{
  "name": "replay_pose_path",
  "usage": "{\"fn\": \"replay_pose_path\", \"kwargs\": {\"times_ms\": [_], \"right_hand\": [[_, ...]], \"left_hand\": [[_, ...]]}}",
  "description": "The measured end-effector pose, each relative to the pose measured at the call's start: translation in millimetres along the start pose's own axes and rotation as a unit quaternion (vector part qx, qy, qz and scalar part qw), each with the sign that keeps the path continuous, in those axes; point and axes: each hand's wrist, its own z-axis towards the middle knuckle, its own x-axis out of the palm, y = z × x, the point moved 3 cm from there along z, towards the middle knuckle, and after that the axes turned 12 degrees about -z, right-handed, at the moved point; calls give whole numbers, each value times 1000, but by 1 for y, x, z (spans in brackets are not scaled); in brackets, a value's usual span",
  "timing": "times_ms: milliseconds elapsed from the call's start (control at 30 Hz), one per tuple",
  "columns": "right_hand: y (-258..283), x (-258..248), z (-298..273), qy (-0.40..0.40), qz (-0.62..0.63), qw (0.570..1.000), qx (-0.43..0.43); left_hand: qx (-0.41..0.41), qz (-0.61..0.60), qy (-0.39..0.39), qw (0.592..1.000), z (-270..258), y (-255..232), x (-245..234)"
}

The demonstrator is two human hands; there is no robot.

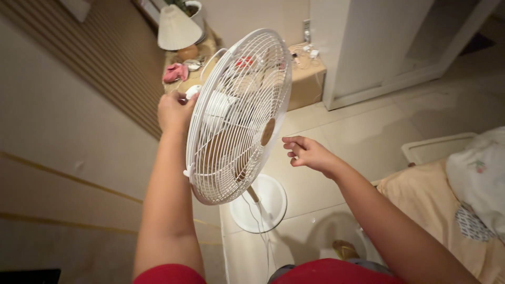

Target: The person assembles a white pedestal fan by attaching the front grille to the fan head and securing it with a screwdriver. They then plug the fan into a wall outlet and turn it on.

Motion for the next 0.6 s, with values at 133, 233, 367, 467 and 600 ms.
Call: {"fn": "replay_pose_path", "kwargs": {"times_ms": [133, 233, 367, 467, 600], "right_hand": [[-3, -4, -9, -18, 34, 999, 31], [-11, -9, -11, -24, 46, 998, 27], [-17, -10, -15, -18, 14, 1000, 1], [-18, -12, -15, -30, 29, 999, 30], [-18, -12, -20, -27, 13, 999, 28]], "left_hand": [[35, 8, -11, 999, 4, -10, 2], [92, 12, 9, 996, 8, -8, 7], [122, 5, 37, 992, 8, 4, 9], [102, -10, 36, 994, 9, 7, 9], [99, -41, 17, 994, 5, 9, 10]]}}
